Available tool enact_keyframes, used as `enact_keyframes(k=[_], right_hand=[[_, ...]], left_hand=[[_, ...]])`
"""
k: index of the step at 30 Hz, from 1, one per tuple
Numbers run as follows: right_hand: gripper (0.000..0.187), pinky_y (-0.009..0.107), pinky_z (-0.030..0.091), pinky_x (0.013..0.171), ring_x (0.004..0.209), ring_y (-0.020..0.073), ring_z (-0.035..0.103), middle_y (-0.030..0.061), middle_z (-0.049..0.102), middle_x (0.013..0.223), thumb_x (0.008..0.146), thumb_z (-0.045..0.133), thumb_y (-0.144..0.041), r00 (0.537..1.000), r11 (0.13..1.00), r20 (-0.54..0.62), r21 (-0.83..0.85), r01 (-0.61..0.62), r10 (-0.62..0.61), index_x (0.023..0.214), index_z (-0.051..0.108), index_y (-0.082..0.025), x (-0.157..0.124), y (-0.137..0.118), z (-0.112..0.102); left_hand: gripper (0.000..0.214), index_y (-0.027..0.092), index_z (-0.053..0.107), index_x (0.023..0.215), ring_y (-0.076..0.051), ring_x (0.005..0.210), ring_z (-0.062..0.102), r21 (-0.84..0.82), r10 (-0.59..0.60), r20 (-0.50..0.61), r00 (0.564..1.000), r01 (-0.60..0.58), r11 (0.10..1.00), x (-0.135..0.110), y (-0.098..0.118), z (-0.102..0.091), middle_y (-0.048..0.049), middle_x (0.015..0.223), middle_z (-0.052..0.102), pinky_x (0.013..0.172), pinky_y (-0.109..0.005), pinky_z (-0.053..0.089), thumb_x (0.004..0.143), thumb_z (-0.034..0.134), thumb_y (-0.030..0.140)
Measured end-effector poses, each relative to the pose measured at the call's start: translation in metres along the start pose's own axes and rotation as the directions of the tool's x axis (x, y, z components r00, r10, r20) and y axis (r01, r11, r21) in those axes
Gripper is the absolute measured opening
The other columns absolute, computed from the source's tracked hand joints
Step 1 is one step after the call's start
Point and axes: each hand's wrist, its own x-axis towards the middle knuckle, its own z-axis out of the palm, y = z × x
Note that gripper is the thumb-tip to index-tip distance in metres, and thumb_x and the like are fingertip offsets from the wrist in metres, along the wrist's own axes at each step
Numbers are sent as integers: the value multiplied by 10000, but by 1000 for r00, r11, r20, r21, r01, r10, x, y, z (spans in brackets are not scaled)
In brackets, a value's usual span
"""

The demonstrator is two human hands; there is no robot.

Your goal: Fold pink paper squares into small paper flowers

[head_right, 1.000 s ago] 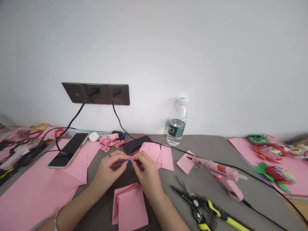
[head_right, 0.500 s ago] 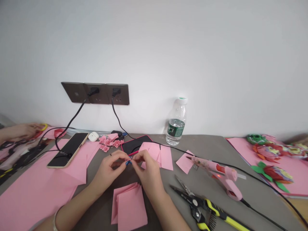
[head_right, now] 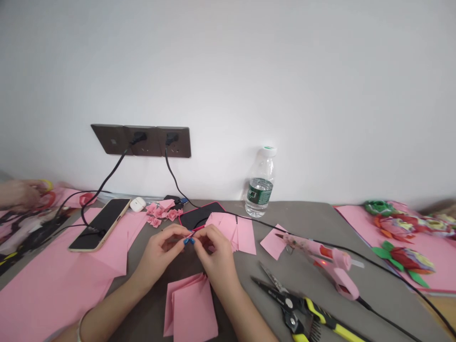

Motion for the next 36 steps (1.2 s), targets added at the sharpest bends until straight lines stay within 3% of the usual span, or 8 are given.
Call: enact_keyframes(k=[4, 9, 16, 23, 27, 33, 36], right_hand=[[125, 230, 406, 544, 677, 156, 548, 27, 562, 771, 871, 537, -173, 996, 995, 23, -57, 85, -84, 757, 581, -199, 1, -3, -2], [159, 242, 412, 598, 682, 148, 524, 10, 535, 757, 853, 503, -82, 982, 974, 16, -125, 189, -189, 754, 527, -204, 0, -4, -2], [163, 245, 412, 606, 693, 149, 530, 9, 540, 769, 857, 515, -75, 982, 975, 43, -118, 190, -186, 762, 540, -205, 0, -2, -2], [139, 262, 417, 631, 732, 166, 555, 26, 574, 788, 883, 529, -125, 982, 978, 62, -100, 182, -177, 782, 587, -202, 2, -2, -5], [120, 259, 422, 624, 724, 164, 558, 26, 582, 786, 869, 543, -146, 988, 987, 70, -74, 142, -137, 772, 588, -202, 2, -3, -3], [45, 232, 417, 557, 643, 143, 565, 2, 593, 729, 832, 582, -221, 997, 997, 58, 49, -54, 52, 796, 564, -201, 1, 0, 0], [53, 233, 438, 565, 662, 150, 597, 12, 622, 757, 821, 594, -251, 995, 992, 55, 91, -90, 85, 834, 582, -201, 1, 0, -1]], left_hand=[[154, 178, 724, 906, -196, 834, 662, 33, 1, 8, 1000, -1, 999, -1, 0, -1, -69, 916, 660, 648, -260, 554, 842, 597, 236], [177, 174, 712, 876, -182, 809, 662, 161, 105, 1, 994, -104, 981, 0, 5, 0, -60, 865, 661, 624, -235, 534, 813, 552, 128], [167, 185, 670, 851, -166, 784, 640, 208, 151, 24, 988, -152, 966, 1, 5, 0, -47, 852, 643, 578, -210, 505, 803, 538, 95], [121, 189, 646, 806, -169, 823, 611, 149, 93, 15, 996, -95, 984, 1, 2, -1, -47, 887, 598, 528, -184, 448, 804, 550, 115], [98, 183, 624, 791, -156, 784, 588, 148, 73, 18, 997, -75, 986, 0, 4, 0, -45, 884, 579, 508, -178, 415, 810, 544, 129], [82, 182, 620, 800, -170, 832, 584, 113, 57, 36, 998, -61, 992, 1, 4, -1, -54, 907, 564, 523, -181, 430, 827, 546, 162], [89, 181, 636, 798, -175, 836, 588, 112, 57, 62, 996, -63, 992, 3, 5, -2, -60, 916, 565, 517, -180, 432, 836, 555, 185]])
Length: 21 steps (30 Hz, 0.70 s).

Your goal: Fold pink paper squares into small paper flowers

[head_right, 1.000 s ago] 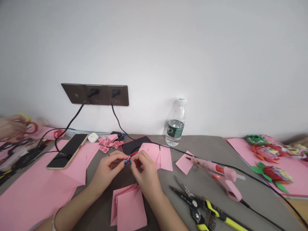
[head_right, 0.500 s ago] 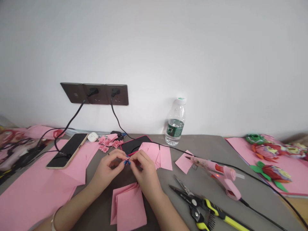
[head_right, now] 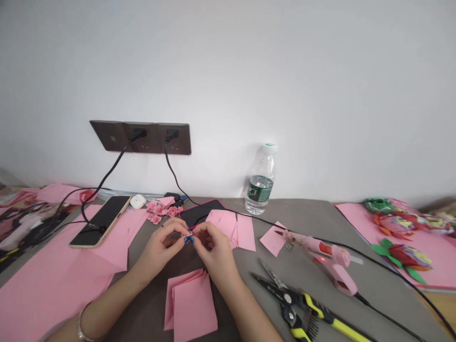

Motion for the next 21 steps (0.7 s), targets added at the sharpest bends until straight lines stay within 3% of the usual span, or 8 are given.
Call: enact_keyframes(k=[9, 15, 21], right_hand=[[59, 244, 454, 582, 677, 163, 598, 24, 645, 748, 838, 573, -209, 997, 988, 13, -136, 73, -72, 790, 607, -201, -2, -2, -2], [75, 234, 430, 562, 644, 148, 560, 11, 613, 721, 837, 557, -198, 997, 988, 7, -131, 78, -78, 768, 586, -195, -2, -4, -2], [65, 238, 437, 585, 656, 145, 538, 13, 590, 752, 865, 541, -213, 994, 991, 54, -96, 98, -93, 818, 581, -193, -1, -2, -2]], left_hand=[[124, 183, 653, 803, -85, 587, 497, 158, 28, 15, 1000, -30, 987, 0, 3, -2, -23, 875, 536, 459, -169, 364, 831, 543, 131], [124, 188, 665, 824, -164, 810, 578, 78, -5, -26, 1000, 7, 997, -1, 2, 0, -45, 903, 521, 512, -172, 441, 829, 547, 150], [106, 182, 667, 790, -140, 736, 554, 87, 8, -25, 1000, -6, 996, -1, 2, -1, -31, 865, 507, 513, -178, 428, 825, 570, 161]])
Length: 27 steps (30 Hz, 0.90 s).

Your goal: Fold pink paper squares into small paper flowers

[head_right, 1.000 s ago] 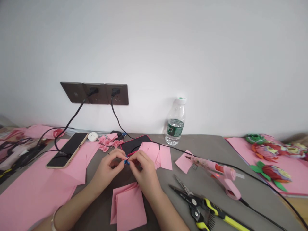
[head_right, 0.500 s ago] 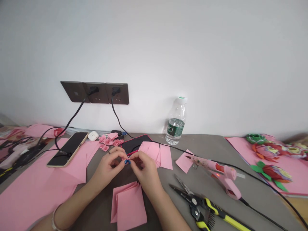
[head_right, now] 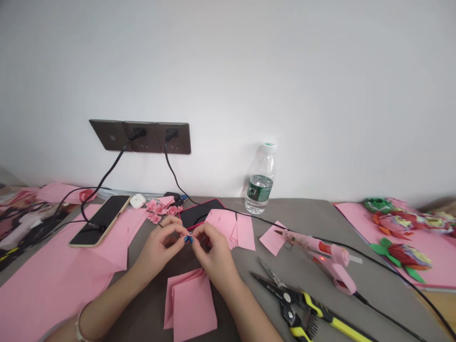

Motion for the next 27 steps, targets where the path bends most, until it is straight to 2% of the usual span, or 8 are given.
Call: enact_keyframes(k=[4, 7, 9, 13, 20, 27], right_hand=[[82, 244, 424, 583, 662, 152, 531, 17, 591, 755, 869, 565, -246, 1000, 999, 24, 34, -13, 12, 809, 582, -194, 1, 1, -2], [140, 245, 418, 576, 650, 151, 518, 19, 580, 745, 882, 568, -304, 1000, 997, -12, 72, -26, 27, 798, 580, -193, 2, 2, -3], [177, 247, 423, 575, 652, 153, 521, 23, 579, 752, 887, 565, -347, 998, 994, -41, 103, -33, 37, 803, 576, -193, 2, 3, -3], [232, 249, 429, 582, 656, 157, 526, 22, 569, 750, 891, 555, -410, 997, 992, -59, 119, -51, 58, 805, 562, -196, 3, 2, -2], [195, 247, 407, 577, 645, 152, 495, 17, 563, 745, 901, 537, -366, 999, 999, -38, 47, -26, 28, 803, 551, -199, 2, 0, 0], [166, 242, 420, 569, 637, 145, 504, 10, 557, 731, 905, 537, -319, 1000, 999, -27, 45, -1, 2, 800, 556, -193, 1, -3, 0]], left_hand=[[116, 181, 678, 788, -149, 771, 572, -19, -12, -6, 1000, 12, 1000, -1, 0, 1, -40, 883, 528, 543, -186, 461, 832, 571, 173], [143, 197, 670, 950, -171, 851, 595, -108, -55, -33, 998, 52, 993, -2, -2, 4, -59, 970, 560, 571, -201, 509, 833, 587, 203], [213, 200, 628, 1028, -170, 829, 607, -188, -117, -61, 991, 104, 977, -2, -3, 5, -57, 970, 582, 557, -207, 527, 817, 616, 227], [137, 170, 645, 872, -177, 771, 634, -254, -186, -47, 982, 168, 952, -1, -6, 5, -43, 836, 640, 555, -223, 544, 789, 662, 277], [123, 168, 742, 850, -180, 763, 631, -200, -104, -52, 993, 92, 975, -1, -6, 3, -69, 835, 684, 534, -216, 508, 796, 643, 220], [139, 182, 759, 800, -160, 759, 578, -207, -81, -57, 995, 68, 976, 0, -4, 1, -57, 874, 563, 508, -192, 471, 802, 638, 249]])
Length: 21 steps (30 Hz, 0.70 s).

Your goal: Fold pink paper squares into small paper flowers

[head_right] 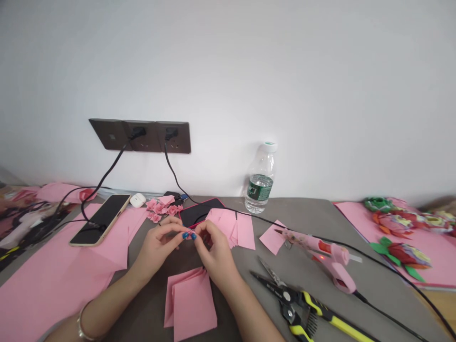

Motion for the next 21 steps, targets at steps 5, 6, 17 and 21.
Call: enact_keyframes(k=[5, 6, 17, 21], right_hand=[[131, 244, 408, 567, 637, 143, 507, 5, 549, 727, 894, 548, -284, 1000, 1000, 31, -16, 3, -3, 799, 552, -194, -1, -1, 1], [127, 245, 404, 566, 637, 144, 507, 5, 550, 726, 892, 549, -278, 999, 1000, 32, -22, 5, -4, 799, 555, -192, -1, -1, 1], [68, 241, 380, 543, 603, 137, 501, -17, 535, 691, 829, 577, -244, 998, 998, -3, 10, -60, 60, 796, 538, -199, 0, 1, 3], [82, 239, 347, 534, 585, 127, 467, -25, 507, 669, 822, 571, -247, 996, 995, -3, 29, -94, 94, 775, 527, -196, 0, 3, 3]], left_hand=[[147, 176, 723, 767, -170, 800, 576, 82, 13, -8, 1000, -12, 997, 0, 2, 0, -52, 866, 546, 532, -190, 444, 828, 603, 235], [149, 175, 718, 764, -175, 814, 578, 97, 13, -7, 1000, -13, 995, 0, 2, 0, -52, 867, 547, 545, -195, 445, 831, 599, 235], [144, 183, 693, 804, -195, 902, 562, 111, 2, 62, 998, -9, 994, 0, -2, 1, -52, 912, 510, 638, -228, 478, 854, 565, 228], [127, 183, 695, 815, -197, 929, 554, 89, -4, 59, 998, -1, 996, 0, -3, 1, -59, 959, 499, 641, -226, 484, 840, 577, 224]])
